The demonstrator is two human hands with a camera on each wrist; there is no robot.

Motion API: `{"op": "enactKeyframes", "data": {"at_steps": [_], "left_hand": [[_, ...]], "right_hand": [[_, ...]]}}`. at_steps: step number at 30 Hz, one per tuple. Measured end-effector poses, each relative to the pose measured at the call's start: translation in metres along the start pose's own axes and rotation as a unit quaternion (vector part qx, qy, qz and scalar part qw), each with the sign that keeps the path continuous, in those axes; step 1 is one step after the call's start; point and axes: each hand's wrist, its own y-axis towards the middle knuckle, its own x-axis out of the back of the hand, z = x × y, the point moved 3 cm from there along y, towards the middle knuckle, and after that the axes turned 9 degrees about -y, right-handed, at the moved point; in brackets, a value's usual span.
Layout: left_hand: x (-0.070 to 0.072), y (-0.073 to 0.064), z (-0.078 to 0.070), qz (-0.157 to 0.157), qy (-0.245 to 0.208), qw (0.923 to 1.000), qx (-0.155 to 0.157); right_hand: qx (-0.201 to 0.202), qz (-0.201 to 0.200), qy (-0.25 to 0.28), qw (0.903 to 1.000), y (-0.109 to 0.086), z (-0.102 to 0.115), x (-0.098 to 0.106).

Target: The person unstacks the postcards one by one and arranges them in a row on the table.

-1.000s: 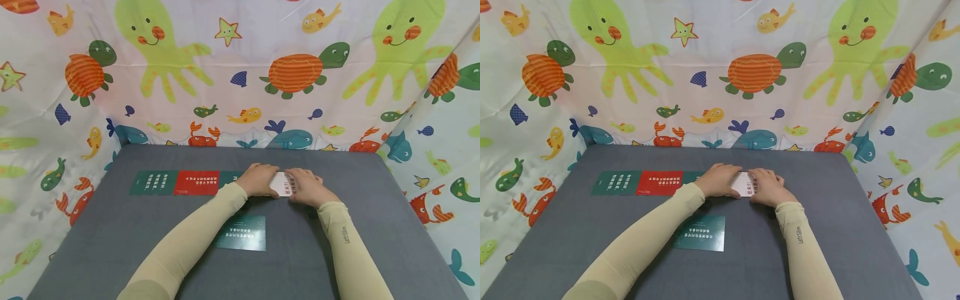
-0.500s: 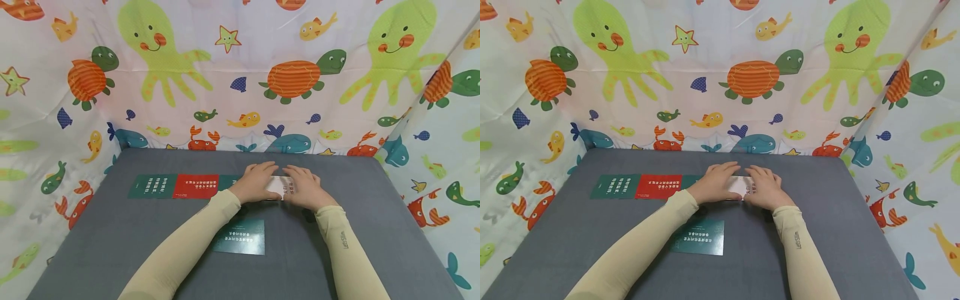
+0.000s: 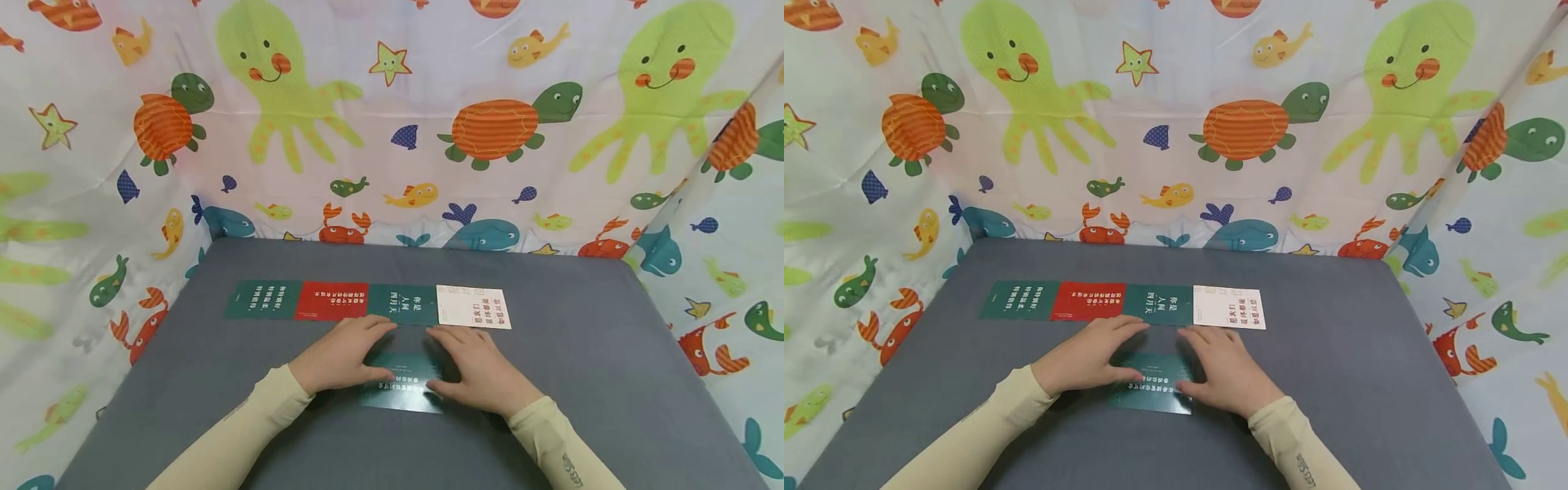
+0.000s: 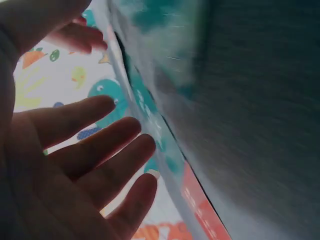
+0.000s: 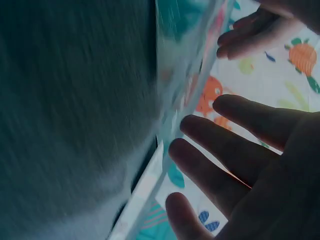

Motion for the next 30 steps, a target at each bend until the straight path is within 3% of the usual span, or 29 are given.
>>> {"op": "enactKeyframes", "data": {"at_steps": [4,8,16,23,30], "left_hand": [[-0.003,-0.018,0.007,0.017,0.005,0.9998,0.011],[-0.005,-0.025,0.009,0.032,-0.01,0.9992,0.023],[-0.006,-0.028,0.009,0.045,0.004,0.9983,0.038],[-0.008,-0.028,0.0,0.048,0.023,0.9983,0.024],[-0.009,-0.027,0.001,0.045,0.028,0.9983,0.023]], "right_hand": [[0.01,0.016,0.002,0.9998,-0.005,0.014,-0.012],[0.015,0.011,-0.01,0.9998,-0.005,0.02,-0.016],[0.027,0.026,-0.022,0.999,-0.005,0.031,-0.018],[0.014,0.033,-0.01,0.9993,-0.005,0.032,-0.016],[0.011,0.036,-0.011,0.9992,-0.004,0.034,-0.016]]}}
